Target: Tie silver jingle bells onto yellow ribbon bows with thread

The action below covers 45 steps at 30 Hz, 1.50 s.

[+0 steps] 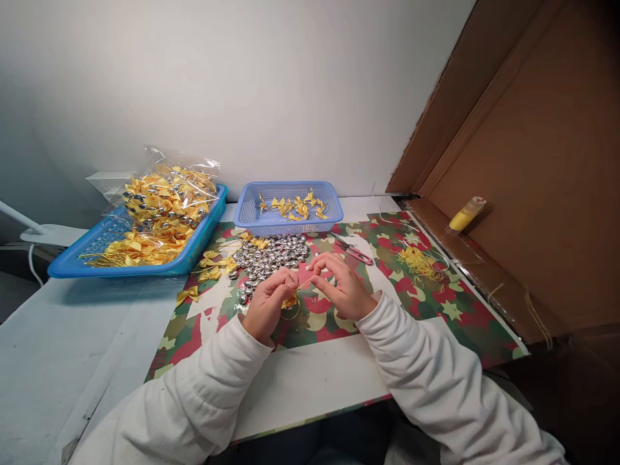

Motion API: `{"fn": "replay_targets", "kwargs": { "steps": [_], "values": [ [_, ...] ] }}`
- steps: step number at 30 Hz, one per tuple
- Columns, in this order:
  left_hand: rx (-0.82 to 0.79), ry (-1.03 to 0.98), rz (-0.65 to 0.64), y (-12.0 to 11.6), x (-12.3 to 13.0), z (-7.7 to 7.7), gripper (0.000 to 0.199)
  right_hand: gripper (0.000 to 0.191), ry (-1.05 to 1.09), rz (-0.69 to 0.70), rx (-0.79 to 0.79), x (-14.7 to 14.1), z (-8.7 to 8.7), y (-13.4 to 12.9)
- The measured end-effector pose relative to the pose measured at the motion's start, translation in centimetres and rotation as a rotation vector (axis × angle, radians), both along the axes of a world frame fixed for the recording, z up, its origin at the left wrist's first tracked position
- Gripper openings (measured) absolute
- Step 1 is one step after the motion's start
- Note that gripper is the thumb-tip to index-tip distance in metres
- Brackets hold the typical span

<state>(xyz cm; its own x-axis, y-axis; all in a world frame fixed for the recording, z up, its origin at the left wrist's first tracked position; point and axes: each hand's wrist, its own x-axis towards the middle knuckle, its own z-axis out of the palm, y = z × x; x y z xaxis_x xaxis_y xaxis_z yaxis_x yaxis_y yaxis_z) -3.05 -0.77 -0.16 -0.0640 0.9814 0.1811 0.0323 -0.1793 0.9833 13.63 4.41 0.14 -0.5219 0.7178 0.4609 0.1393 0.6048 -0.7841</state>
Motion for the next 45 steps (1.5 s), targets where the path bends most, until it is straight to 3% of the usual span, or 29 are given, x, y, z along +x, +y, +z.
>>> {"fn": "replay_targets", "kwargs": {
  "steps": [18,29,45],
  "values": [
    [-0.063,-0.190,0.071,-0.2,0.2,-0.1,0.028,0.030,0.106,0.108,-0.303,-0.3,0.0,-0.1],
    [-0.096,-0.335,0.066,0.1,0.5,0.3,0.032,0.039,0.212,0.242,-0.626,-0.5,0.0,-0.2],
    [-0.201,-0.461,-0.009,0.1,0.8,0.8,0.026,0.042,0.249,0.267,-0.653,-0.7,0.1,-0.2]
  ]
}}
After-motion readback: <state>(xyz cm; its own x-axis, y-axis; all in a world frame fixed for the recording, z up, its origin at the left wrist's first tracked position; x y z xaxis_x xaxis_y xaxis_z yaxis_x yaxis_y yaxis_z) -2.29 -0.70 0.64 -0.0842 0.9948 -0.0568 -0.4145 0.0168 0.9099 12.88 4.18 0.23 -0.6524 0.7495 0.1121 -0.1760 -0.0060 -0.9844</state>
